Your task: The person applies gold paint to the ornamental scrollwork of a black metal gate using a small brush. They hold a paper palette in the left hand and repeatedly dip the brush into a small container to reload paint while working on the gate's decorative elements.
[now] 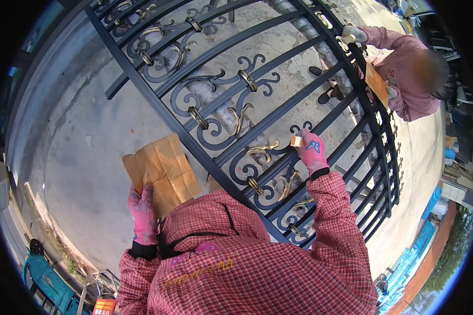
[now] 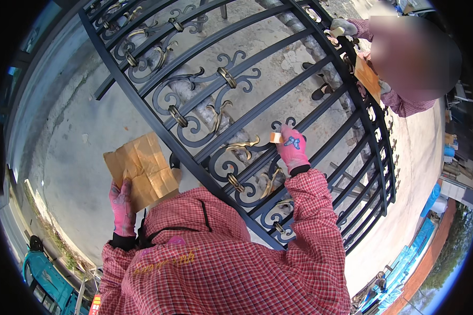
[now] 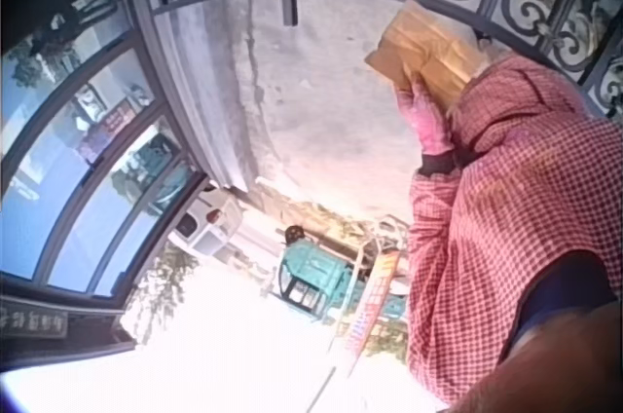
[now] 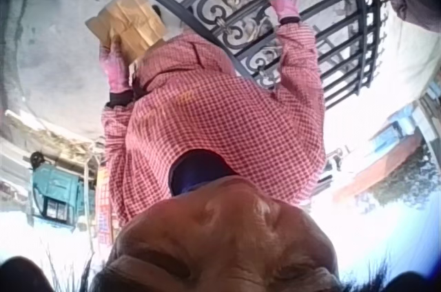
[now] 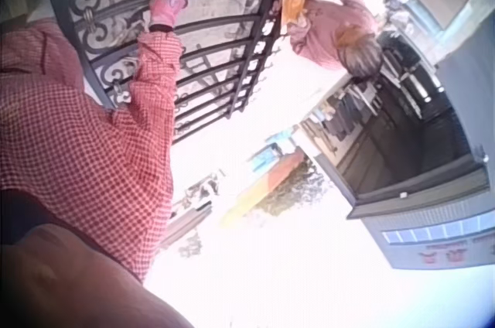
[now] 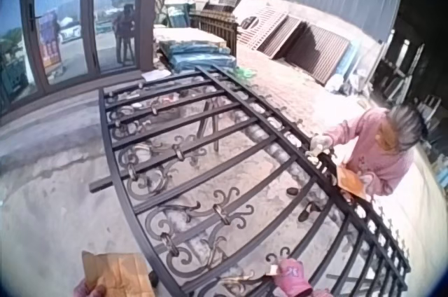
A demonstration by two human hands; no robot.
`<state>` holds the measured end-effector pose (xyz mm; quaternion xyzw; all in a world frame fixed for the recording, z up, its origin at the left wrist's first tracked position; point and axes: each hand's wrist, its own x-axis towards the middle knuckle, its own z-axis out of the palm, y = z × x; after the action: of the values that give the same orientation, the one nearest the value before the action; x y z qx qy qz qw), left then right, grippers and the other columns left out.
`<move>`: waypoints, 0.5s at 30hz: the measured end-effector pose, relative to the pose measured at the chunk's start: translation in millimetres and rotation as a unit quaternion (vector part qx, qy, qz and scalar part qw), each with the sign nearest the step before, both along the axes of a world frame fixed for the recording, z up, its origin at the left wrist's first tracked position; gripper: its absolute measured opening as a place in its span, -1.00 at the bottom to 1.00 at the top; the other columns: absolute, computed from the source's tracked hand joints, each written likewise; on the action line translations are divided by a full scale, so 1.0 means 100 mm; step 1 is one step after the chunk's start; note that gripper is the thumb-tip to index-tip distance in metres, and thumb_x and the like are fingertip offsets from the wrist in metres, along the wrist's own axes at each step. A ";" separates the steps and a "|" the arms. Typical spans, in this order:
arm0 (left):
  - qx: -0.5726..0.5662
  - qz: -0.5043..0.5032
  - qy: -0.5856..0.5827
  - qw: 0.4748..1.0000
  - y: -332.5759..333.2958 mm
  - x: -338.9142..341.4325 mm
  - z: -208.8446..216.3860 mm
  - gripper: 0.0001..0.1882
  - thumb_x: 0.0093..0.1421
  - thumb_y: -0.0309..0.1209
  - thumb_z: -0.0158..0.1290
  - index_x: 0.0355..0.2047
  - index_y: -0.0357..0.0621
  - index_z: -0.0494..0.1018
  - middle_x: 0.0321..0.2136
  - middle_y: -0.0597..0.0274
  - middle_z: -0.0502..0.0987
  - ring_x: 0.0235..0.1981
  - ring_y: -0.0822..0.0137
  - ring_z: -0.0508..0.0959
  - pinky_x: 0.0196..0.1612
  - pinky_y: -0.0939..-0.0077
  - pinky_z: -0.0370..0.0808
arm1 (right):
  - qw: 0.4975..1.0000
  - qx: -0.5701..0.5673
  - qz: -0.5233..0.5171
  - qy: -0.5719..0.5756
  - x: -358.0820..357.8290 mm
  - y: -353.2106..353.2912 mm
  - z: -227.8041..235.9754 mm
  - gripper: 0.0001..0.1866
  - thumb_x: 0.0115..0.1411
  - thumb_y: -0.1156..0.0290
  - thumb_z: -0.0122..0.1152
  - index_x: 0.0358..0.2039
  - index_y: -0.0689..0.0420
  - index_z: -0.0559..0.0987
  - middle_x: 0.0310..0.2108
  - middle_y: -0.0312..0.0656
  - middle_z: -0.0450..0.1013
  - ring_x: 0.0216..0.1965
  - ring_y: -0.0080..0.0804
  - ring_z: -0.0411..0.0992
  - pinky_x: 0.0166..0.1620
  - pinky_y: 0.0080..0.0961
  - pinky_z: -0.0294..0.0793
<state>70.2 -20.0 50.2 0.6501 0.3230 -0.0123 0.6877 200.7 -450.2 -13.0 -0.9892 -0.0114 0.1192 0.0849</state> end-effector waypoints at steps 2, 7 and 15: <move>-0.007 0.010 -0.007 1.000 0.03 0.00 -0.01 -0.66 0.28 -0.43 -0.09 0.04 -0.28 0.30 -0.15 0.26 0.47 -0.19 0.49 0.44 -0.12 0.61 0.39 | 0.999 -0.028 -0.010 0.027 -0.09 -0.07 0.04 -0.69 -0.16 0.51 0.33 -0.36 0.14 0.44 -0.43 0.00 0.48 -0.31 0.03 0.46 -0.28 -0.22 0.44; -0.015 0.000 0.003 1.000 -0.01 -0.02 -0.03 -0.66 0.28 -0.42 -0.08 0.04 -0.28 0.30 -0.14 0.25 0.47 -0.19 0.48 0.45 -0.12 0.61 0.40 | 0.990 0.072 -0.123 0.016 -0.14 -0.06 0.32 -0.71 -0.16 0.49 0.31 -0.39 0.12 0.43 -0.46 -0.01 0.47 -0.35 0.00 0.47 -0.32 -0.21 0.42; -0.013 -0.010 -0.003 1.000 -0.03 0.04 -0.03 -0.66 0.28 -0.42 -0.09 0.04 -0.28 0.30 -0.14 0.24 0.47 -0.20 0.48 0.45 -0.13 0.61 0.40 | 0.998 0.014 -0.055 0.006 -0.28 -0.19 0.03 -0.68 -0.20 0.54 0.27 -0.35 0.10 0.45 -0.46 0.02 0.46 -0.33 0.06 0.43 -0.31 -0.18 0.41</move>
<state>74.4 -22.9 47.7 0.6442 0.3143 -0.0216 0.6970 172.4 -468.7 -10.3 -0.9862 0.0422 0.1204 0.1056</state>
